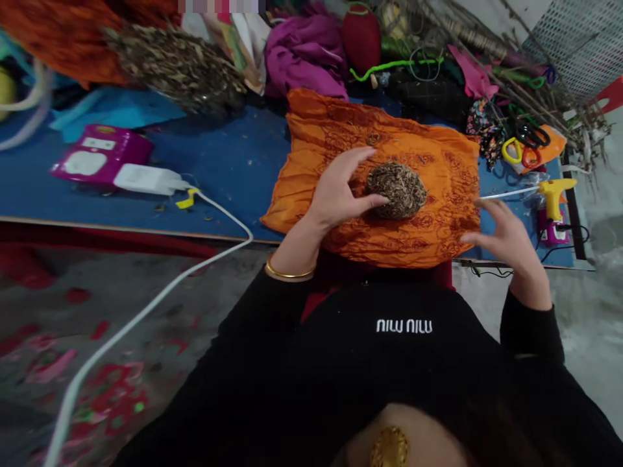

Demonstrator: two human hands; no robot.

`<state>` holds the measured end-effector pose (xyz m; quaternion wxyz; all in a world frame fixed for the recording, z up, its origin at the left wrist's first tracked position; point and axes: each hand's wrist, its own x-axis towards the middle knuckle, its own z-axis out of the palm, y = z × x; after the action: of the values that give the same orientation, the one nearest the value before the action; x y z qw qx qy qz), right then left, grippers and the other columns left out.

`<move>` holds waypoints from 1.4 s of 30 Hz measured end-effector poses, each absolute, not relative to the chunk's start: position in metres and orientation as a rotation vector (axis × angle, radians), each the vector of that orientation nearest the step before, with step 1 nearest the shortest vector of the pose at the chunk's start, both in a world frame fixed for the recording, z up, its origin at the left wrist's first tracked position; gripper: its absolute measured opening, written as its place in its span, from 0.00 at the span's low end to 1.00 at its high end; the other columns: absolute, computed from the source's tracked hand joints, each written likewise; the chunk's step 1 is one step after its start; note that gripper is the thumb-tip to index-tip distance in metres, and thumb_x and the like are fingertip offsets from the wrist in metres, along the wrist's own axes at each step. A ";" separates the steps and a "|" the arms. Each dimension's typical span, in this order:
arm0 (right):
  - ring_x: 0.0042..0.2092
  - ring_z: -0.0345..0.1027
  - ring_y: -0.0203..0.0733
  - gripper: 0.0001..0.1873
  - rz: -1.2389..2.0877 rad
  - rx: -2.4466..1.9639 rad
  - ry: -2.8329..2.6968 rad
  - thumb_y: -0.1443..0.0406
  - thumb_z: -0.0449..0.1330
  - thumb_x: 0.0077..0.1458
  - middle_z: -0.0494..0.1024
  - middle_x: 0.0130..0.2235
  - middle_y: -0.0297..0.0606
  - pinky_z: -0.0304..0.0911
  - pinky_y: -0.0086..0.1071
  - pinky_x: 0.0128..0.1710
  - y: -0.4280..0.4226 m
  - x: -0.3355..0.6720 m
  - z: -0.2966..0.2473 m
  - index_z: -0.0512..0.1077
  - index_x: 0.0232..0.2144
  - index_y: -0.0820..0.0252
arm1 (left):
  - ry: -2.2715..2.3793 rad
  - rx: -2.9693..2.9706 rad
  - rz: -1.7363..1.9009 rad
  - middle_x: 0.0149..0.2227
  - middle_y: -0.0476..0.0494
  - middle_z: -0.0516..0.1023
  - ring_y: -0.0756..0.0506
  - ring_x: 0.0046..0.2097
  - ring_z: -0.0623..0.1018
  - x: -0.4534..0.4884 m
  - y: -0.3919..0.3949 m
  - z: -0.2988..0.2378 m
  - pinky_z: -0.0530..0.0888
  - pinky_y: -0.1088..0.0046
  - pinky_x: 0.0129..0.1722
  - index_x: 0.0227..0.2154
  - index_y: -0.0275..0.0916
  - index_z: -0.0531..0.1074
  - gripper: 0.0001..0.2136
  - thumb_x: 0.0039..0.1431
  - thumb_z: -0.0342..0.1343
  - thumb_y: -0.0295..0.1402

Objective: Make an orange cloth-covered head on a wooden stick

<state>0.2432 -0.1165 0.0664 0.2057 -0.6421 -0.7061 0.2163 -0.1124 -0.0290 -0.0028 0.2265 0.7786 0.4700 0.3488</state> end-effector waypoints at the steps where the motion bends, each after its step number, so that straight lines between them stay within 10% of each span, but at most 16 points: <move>1: 0.63 0.67 0.67 0.52 0.588 -1.852 -1.938 0.35 0.72 0.39 0.73 0.61 0.51 0.63 0.60 0.65 -0.130 0.250 0.054 0.73 0.60 0.54 | 1.245 2.215 0.919 0.70 0.35 0.67 0.30 0.72 0.66 -0.107 -0.032 0.002 0.61 0.50 0.73 0.68 0.42 0.65 0.46 0.53 0.63 0.66; 13: 0.43 0.68 0.48 0.14 0.433 -1.912 -1.423 0.53 0.62 0.54 0.74 0.37 0.40 0.66 0.44 0.50 -0.135 0.237 -0.017 0.66 0.28 0.54 | 1.185 2.412 0.706 0.71 0.36 0.65 0.30 0.72 0.64 -0.072 -0.033 0.001 0.59 0.45 0.74 0.67 0.46 0.64 0.39 0.56 0.65 0.56; 19: 0.28 0.55 0.34 0.18 0.694 -1.542 -0.763 0.49 0.65 0.53 0.63 0.27 0.26 0.58 0.30 0.30 -0.131 0.219 -0.016 0.63 0.31 0.52 | 1.187 2.440 0.715 0.70 0.35 0.66 0.32 0.72 0.65 -0.072 -0.034 -0.001 0.60 0.49 0.74 0.68 0.45 0.64 0.39 0.58 0.62 0.58; 25: 0.24 0.59 0.31 0.23 1.201 -1.489 -0.784 0.54 0.77 0.39 0.74 0.27 0.27 0.58 0.28 0.25 -0.146 0.223 0.002 0.76 0.36 0.56 | 1.228 2.448 0.755 0.71 0.34 0.65 0.28 0.73 0.62 -0.075 -0.039 0.004 0.55 0.43 0.75 0.69 0.46 0.63 0.42 0.56 0.62 0.62; 33: 0.42 0.76 0.43 0.15 0.543 -1.592 -1.457 0.57 0.62 0.60 0.84 0.41 0.39 0.70 0.35 0.44 -0.149 0.181 0.002 0.80 0.44 0.57 | 0.935 1.815 0.809 0.61 0.28 0.76 0.35 0.57 0.81 -0.015 -0.090 0.014 0.80 0.55 0.56 0.68 0.36 0.63 0.40 0.63 0.58 0.60; 42: 0.42 0.78 0.42 0.15 0.347 -1.559 -1.920 0.58 0.59 0.66 0.85 0.43 0.41 0.68 0.31 0.41 -0.153 0.170 -0.007 0.78 0.49 0.58 | 1.066 1.457 0.821 0.44 0.39 0.83 0.43 0.44 0.84 0.010 -0.077 -0.024 0.82 0.65 0.45 0.64 0.32 0.66 0.28 0.64 0.62 0.38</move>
<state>0.1698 -0.1529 -0.0071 0.3167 -0.5921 -0.7292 0.1317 0.0101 -0.0771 -0.0237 0.5475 0.6148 0.4499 0.3463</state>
